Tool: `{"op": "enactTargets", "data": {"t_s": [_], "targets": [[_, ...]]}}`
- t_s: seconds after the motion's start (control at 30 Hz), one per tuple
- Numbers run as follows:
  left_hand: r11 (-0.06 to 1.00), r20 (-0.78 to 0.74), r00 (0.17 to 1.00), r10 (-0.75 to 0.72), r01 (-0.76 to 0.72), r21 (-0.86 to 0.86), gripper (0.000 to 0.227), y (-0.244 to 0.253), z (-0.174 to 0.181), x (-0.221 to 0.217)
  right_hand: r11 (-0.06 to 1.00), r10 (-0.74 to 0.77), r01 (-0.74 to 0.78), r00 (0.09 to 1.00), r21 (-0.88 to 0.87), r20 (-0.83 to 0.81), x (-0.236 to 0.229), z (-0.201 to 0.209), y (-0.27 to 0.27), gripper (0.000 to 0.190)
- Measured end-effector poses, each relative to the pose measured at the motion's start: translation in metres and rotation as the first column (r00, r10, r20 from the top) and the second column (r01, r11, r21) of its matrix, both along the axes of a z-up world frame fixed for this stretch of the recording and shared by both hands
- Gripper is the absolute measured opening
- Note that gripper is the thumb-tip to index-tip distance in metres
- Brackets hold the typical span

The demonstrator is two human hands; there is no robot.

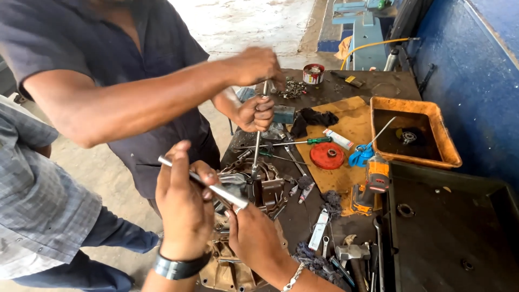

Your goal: Mechanics work together to disassemble and inspect a vehicle gearbox on a workbench in a service bay.

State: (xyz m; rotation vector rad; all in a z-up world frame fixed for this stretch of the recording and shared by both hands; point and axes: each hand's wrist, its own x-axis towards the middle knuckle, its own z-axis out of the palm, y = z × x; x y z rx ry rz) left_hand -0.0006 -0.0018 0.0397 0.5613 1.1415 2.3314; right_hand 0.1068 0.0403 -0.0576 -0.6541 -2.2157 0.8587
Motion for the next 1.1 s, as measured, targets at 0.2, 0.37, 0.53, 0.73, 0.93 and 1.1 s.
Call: {"op": "enactTargets", "data": {"t_s": [0.2, 0.37, 0.53, 0.73, 0.93, 1.1], "targets": [[0.757, -0.361, 0.743, -0.564, 0.290, -0.586, 0.028, -0.001, 0.042, -0.037, 0.998, 0.033, -0.031, 0.999, -0.050, 0.041, 0.000, 0.003, 0.002, 0.020], [0.641, -0.697, 0.166, -0.697, -0.289, -0.710, 0.020, 0.007, 0.071, -0.048, 0.995, 0.063, -0.061, 0.998, -0.074, 0.026, -0.002, 0.008, 0.007, 0.020], [0.669, -0.599, -0.409, -0.688, -0.677, -0.306, 0.017, 0.005, 0.078, -0.031, 0.987, 0.142, -0.136, 0.987, -0.082, 0.076, -0.006, 0.016, 0.029, 0.019], [0.905, -0.871, -0.490, 0.026, -0.359, 0.229, 0.039, 0.008, 0.024, 0.000, 0.958, 0.283, -0.281, 0.959, -0.066, 0.029, -0.003, -0.004, 0.064, 0.019], [0.965, -0.537, 0.809, 0.241, -0.140, 0.222, 0.057, 0.035, -0.032, 0.004, 0.941, 0.312, -0.316, 0.949, -0.123, -0.046, -0.002, 0.011, 0.061, 0.018], [0.878, 0.082, 0.919, -0.386, 0.338, 0.339, 0.047, 0.026, -0.023, -0.045, 0.962, 0.270, -0.268, 0.961, 0.044, -0.058, -0.003, 0.003, 0.058, 0.015]]}}
